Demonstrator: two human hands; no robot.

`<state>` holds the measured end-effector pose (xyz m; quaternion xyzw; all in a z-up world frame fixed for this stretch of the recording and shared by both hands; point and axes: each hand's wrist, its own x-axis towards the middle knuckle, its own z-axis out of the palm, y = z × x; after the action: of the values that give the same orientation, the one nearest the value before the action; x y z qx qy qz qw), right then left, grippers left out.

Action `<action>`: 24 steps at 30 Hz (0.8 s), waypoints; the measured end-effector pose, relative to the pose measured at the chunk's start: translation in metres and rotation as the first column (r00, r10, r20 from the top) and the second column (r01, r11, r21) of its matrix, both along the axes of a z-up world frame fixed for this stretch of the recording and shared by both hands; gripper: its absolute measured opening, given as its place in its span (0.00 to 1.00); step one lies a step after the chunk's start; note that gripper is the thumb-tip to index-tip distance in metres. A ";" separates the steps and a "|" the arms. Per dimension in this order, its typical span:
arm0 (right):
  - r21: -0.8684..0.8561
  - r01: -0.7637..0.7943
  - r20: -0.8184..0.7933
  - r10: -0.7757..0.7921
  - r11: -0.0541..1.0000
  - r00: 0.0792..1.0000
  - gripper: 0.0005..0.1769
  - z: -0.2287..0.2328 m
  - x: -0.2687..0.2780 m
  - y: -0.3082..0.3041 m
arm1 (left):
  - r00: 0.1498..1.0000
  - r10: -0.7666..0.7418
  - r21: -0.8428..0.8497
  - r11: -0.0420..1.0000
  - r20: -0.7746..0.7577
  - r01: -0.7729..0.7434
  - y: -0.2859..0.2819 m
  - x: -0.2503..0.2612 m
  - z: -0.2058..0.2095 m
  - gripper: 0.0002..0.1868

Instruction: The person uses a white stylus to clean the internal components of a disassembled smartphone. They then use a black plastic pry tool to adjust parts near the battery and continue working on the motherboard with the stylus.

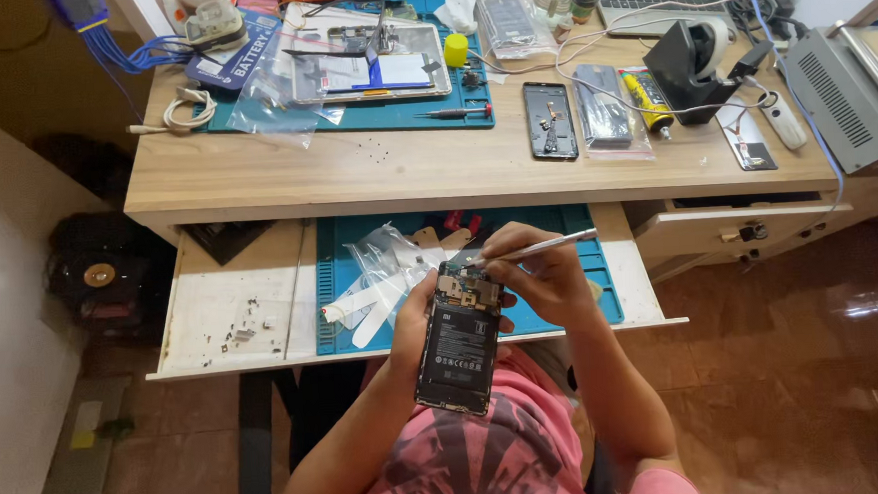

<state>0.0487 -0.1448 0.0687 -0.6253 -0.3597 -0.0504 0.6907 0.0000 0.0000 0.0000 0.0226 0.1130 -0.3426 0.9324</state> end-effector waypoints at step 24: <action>-0.291 0.008 0.087 0.018 0.957 0.996 0.03 0.023 -0.004 0.001 | 0.996 -0.014 0.126 0.992 0.088 0.003 0.003 -0.005 -0.017 0.23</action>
<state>0.0449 -0.1440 0.0920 -0.7163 -0.3953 -0.0229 0.5746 -0.0051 0.0034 -0.0174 0.0970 0.0928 -0.3375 0.9317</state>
